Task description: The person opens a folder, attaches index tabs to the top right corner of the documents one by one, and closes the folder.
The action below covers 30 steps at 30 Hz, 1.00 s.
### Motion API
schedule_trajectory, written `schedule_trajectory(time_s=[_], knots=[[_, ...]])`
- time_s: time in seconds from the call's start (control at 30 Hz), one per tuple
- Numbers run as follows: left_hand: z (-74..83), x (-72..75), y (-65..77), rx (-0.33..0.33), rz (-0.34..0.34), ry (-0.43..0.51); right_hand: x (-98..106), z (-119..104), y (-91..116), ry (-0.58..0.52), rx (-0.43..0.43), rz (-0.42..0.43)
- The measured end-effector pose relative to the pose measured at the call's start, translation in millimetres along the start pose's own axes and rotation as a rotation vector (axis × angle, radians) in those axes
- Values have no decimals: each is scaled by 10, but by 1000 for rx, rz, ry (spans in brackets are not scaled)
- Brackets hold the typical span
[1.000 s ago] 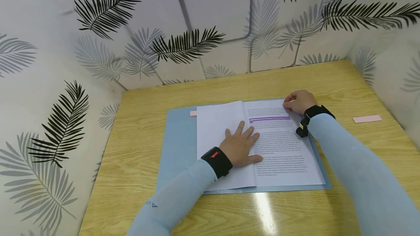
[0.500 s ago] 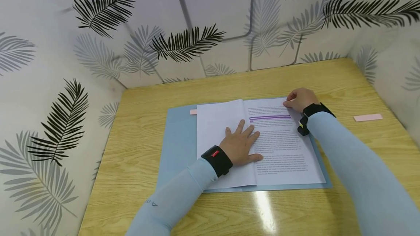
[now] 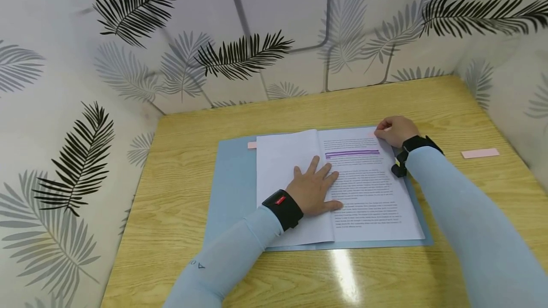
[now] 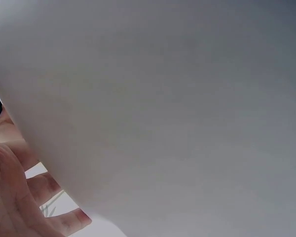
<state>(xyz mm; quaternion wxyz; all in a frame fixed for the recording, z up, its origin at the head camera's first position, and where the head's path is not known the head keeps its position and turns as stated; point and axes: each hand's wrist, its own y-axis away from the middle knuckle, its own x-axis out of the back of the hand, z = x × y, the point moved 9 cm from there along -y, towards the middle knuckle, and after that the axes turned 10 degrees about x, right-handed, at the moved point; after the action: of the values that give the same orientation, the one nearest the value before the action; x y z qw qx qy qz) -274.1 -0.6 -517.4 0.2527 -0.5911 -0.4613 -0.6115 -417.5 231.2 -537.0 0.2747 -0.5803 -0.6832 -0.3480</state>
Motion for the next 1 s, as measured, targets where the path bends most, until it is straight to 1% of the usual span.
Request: schedule_trajectory(time_s=[0.17,0.3,0.4,0.53,0.63,0.73,0.87,1.0], knots=[[6,15,3,0,-15,-5,-1,-37,22,18,-21,-18],[13,31,9,-1,-20,-12,-35,-13,-15,39,-20,-40],[15,34,7,0,-20,-17,-77,37,-56,11,-24,-88],[15,17,-7,4,-24,-18,-114,27,-66,-32,-25,-183],[19,19,-8,6,-24,-21,-114,13,-61,-35,-27,-214],[15,24,-1,8,-26,-29,-119,23,-67,-34,-47,-206],[17,26,4,8,-29,-43,-107,13,-79,8,-54,-170],[28,37,-4,5,-14,-64,-68,-30,-79,41,-64,-137]])
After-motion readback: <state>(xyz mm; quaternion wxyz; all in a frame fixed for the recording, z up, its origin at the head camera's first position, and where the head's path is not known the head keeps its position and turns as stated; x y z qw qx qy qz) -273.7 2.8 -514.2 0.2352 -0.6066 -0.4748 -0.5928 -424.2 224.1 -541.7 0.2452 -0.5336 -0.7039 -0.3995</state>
